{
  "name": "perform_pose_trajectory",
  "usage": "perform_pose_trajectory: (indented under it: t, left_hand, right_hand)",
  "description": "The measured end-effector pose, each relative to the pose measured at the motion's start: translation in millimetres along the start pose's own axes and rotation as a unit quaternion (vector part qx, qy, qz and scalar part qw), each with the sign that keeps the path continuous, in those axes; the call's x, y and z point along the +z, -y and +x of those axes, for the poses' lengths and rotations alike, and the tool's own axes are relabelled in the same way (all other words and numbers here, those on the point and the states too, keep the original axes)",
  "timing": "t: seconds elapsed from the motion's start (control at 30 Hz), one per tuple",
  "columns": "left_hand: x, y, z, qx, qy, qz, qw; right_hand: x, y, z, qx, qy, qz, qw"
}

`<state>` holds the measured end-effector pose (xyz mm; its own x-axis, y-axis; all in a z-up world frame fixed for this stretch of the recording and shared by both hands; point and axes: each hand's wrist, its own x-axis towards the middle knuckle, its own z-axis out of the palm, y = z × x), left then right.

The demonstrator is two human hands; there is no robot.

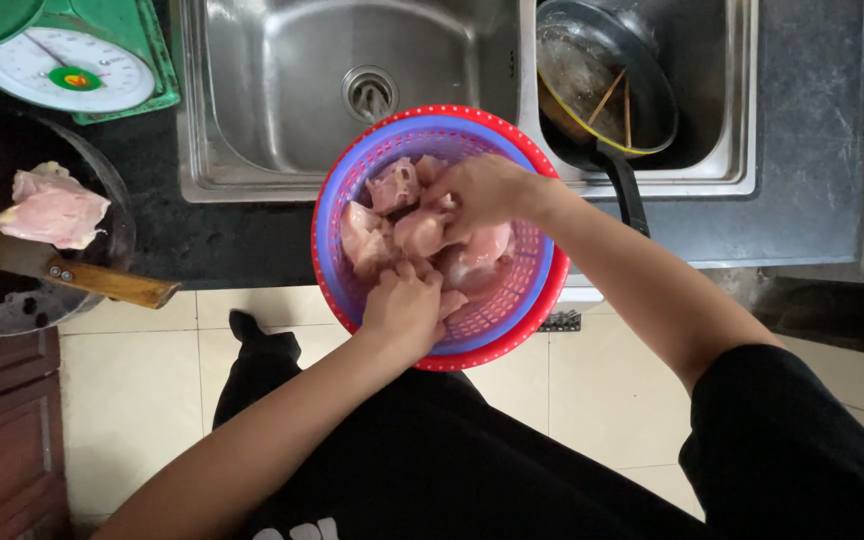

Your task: Cutting raw chicken breast into smaller portions using a cleaver on a cutting board.

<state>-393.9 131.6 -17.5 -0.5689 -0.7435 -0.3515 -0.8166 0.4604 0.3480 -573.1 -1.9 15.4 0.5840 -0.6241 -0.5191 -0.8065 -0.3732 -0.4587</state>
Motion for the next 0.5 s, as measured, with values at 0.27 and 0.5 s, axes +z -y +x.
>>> perform_pose_trajectory:
  t: [0.27,0.5]
  left_hand:
    - [66,18,24,-0.053,-0.037,-0.052,0.997]
    - [44,22,12,-0.058,-0.004,-0.123,0.991]
  right_hand:
    - [8,-35,-5,-0.028,-0.024,0.188,0.981]
    - [44,-73,-35,-0.083,-0.110,0.532,0.836]
